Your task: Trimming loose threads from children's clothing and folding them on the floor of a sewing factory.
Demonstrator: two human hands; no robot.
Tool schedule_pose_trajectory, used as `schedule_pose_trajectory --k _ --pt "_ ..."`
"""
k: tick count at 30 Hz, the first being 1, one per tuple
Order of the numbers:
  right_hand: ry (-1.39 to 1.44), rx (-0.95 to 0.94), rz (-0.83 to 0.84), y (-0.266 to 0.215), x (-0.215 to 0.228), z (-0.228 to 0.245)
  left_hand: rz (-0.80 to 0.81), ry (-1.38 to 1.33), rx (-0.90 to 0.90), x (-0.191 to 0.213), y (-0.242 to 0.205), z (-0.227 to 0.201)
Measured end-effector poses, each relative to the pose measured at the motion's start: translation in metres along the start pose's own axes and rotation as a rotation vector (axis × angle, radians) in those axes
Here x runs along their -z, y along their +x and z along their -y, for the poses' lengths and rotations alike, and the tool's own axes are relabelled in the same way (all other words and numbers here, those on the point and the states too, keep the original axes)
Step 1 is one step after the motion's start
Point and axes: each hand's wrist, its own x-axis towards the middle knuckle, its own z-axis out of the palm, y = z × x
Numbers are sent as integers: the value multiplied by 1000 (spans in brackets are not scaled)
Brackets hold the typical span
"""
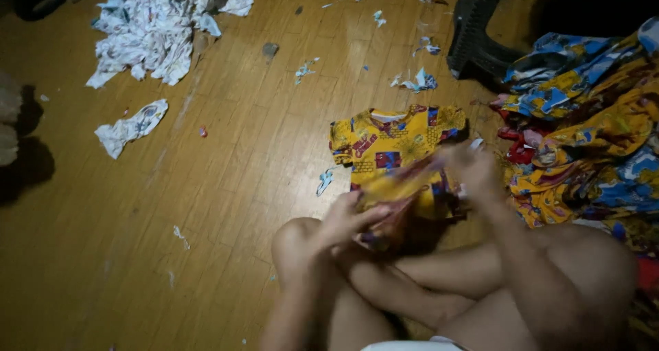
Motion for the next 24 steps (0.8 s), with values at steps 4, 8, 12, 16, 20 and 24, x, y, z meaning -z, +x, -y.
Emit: schedule_pose_trajectory --k 4,8,12,16,20,24 --pt "314 -334 -448 42 37 -24 187 -276 -175 86 -50 25" --pt "282 -466 -175 40 -26 -5 -113 -294 -101 130 -72 19" --pt "197 -454 230 10 -103 9 -699 465 -174 128 -68 74" --pt "100 -572 375 -27 -117 4 -352 5 -54 74 -122 104" --pt "135 -686 510 -61 -110 45 -871 160 -93 20 -168 142" --pt "-484 -256 947 -85 -125 12 -872 -19 267 -29 -191 166"
